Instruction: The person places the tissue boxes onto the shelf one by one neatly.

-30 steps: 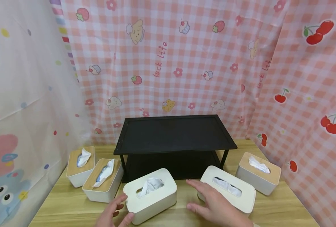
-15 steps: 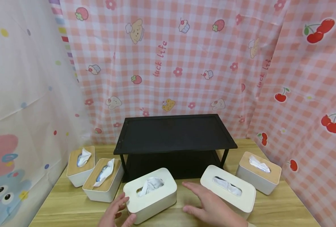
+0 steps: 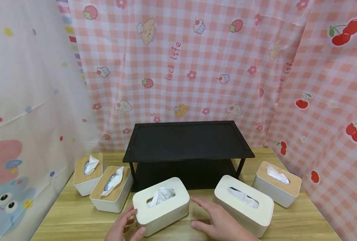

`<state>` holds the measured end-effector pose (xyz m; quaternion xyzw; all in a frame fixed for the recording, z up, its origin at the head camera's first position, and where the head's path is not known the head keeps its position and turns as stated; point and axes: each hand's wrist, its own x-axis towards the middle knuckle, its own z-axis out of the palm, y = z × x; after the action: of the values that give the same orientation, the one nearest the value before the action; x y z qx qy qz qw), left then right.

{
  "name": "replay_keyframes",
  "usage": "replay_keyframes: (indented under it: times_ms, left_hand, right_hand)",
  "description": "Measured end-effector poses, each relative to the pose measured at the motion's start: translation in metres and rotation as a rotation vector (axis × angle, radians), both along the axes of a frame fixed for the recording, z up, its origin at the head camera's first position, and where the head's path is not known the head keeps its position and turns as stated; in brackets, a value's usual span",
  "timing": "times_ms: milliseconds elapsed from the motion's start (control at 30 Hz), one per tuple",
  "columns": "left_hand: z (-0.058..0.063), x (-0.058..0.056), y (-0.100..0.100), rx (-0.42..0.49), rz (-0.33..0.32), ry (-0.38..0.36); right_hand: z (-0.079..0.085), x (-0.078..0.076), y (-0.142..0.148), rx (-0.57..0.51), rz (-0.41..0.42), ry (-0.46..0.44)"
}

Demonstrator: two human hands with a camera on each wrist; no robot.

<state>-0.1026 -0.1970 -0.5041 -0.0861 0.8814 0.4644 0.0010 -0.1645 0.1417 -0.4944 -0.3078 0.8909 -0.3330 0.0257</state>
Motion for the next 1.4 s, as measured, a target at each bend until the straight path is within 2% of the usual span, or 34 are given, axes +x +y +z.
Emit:
replay_keyframes:
  times_ms: [200,333,667,967,1233,1400]
  left_hand:
    - [-0.002,0.001,0.000,0.000,-0.004,0.018]
    - [-0.005,0.002,-0.002,0.011,0.003,0.013]
    - [-0.010,-0.003,-0.005,0.046,-0.013,-0.068]
    - [-0.010,-0.006,-0.006,0.083,-0.023,-0.109]
    - [-0.013,-0.007,-0.005,0.080,-0.004,-0.124]
    - [-0.014,-0.007,-0.004,0.144,0.000,-0.145]
  right_hand:
    - [-0.007,0.000,-0.004,-0.038,0.002,-0.126]
    - [-0.010,-0.001,-0.006,-0.044,-0.001,-0.121]
    - [-0.011,-0.004,-0.011,-0.095,0.018,-0.106]
    - [-0.009,-0.006,-0.014,-0.140,0.011,-0.159]
    - [-0.016,-0.012,-0.017,-0.213,0.007,-0.179]
    - [-0.020,-0.015,-0.020,-0.283,0.009,-0.234]
